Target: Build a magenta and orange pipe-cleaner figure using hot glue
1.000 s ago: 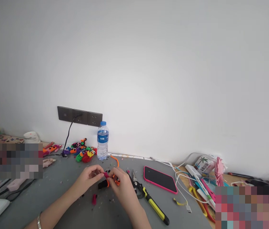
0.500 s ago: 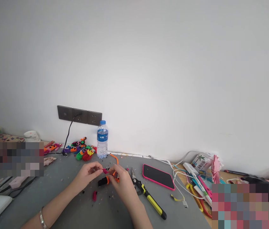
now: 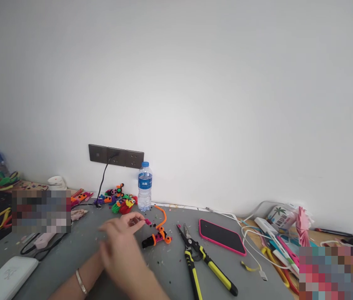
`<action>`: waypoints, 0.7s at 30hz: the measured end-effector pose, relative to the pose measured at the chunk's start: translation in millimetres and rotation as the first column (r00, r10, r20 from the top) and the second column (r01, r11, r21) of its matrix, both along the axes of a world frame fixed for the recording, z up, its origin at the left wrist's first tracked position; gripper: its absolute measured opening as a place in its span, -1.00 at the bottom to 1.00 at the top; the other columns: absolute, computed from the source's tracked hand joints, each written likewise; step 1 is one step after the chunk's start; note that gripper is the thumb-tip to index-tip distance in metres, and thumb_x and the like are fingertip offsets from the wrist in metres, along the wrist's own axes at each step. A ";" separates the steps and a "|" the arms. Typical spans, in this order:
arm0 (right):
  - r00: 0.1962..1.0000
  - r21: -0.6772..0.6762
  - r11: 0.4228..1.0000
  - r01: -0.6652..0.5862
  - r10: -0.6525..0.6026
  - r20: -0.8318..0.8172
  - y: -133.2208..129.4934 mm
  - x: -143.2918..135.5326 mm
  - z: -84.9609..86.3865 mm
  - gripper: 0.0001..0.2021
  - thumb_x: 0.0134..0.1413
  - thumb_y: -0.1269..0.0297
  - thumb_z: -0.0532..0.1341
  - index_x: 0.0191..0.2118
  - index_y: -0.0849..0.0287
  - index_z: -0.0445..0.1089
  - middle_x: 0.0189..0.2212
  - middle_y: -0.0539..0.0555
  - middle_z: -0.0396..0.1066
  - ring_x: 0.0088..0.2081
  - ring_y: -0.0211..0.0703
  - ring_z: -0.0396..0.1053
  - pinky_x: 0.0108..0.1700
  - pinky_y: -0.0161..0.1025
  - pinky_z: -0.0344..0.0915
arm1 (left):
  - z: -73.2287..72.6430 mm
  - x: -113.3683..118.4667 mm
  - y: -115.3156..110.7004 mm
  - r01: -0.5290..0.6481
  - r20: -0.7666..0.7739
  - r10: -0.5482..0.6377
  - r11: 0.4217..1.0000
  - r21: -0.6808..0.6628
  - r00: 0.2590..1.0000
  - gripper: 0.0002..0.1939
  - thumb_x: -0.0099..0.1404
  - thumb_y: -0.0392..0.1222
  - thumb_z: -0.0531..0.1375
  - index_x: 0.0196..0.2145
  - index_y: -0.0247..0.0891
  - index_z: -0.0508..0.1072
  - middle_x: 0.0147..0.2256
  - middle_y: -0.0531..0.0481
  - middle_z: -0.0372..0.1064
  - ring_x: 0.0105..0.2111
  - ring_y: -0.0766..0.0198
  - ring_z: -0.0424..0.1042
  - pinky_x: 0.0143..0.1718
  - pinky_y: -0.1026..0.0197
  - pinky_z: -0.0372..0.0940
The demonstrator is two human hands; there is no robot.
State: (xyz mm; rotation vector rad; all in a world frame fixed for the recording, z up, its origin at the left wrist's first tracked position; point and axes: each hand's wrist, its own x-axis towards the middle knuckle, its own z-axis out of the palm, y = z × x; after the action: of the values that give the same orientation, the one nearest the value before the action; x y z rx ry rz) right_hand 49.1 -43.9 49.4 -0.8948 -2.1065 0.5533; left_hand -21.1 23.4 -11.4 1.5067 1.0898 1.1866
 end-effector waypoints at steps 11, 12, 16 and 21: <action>0.689 0.078 0.914 -0.399 0.242 0.683 28.8 -167.4 3.5 -0.81 0.14 0.40 0.12 -0.23 0.33 0.45 -0.22 0.20 0.52 -0.14 -0.02 0.46 -0.10 -0.13 0.39 | 5.2 1.7 -5.0 0.057 -0.134 -0.050 0.997 0.048 0.990 -0.79 0.15 -0.08 0.19 -0.46 -0.28 0.49 -0.48 -0.02 0.43 -0.50 0.26 0.31 -0.47 0.27 0.16; 0.663 0.038 0.929 -0.369 0.235 0.711 34.2 -168.4 3.6 -0.83 0.11 0.42 0.14 -0.24 0.31 0.45 -0.23 0.21 0.53 -0.16 0.01 0.48 -0.12 -0.09 0.40 | 5.5 1.9 -5.5 0.059 -0.130 -0.053 0.997 0.043 0.990 -0.80 0.15 -0.08 0.19 -0.46 -0.28 0.49 -0.48 -0.02 0.43 -0.50 0.26 0.30 -0.47 0.27 0.17; 0.687 -0.024 0.978 -0.209 0.165 0.708 46.3 -158.0 0.9 -0.69 0.05 0.45 0.16 -0.04 0.25 0.36 -0.21 0.24 0.53 -0.18 0.05 0.50 -0.26 -0.06 0.44 | 8.6 3.0 -8.3 0.061 -0.099 -0.058 0.998 0.028 0.993 -0.80 0.16 -0.08 0.19 -0.44 -0.28 0.48 -0.47 -0.02 0.42 -0.49 0.26 0.30 -0.46 0.26 0.18; 0.770 -0.093 0.991 -0.093 0.131 0.624 39.6 -153.8 -12.2 -0.73 0.15 0.26 0.09 -0.05 0.07 0.37 -0.14 0.20 0.51 -0.13 0.06 0.48 -0.22 -0.01 0.42 | 8.9 3.6 -8.5 0.058 -0.096 -0.054 0.998 0.032 0.994 -0.79 0.15 -0.07 0.19 -0.46 -0.27 0.47 -0.46 -0.02 0.42 -0.49 0.26 0.30 -0.45 0.26 0.19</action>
State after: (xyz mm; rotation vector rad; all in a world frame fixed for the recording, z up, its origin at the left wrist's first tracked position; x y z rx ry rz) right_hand -104.7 -4.2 37.2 -1.1003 -2.7808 0.4020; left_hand -17.5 14.9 -2.4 1.6249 1.0875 1.1097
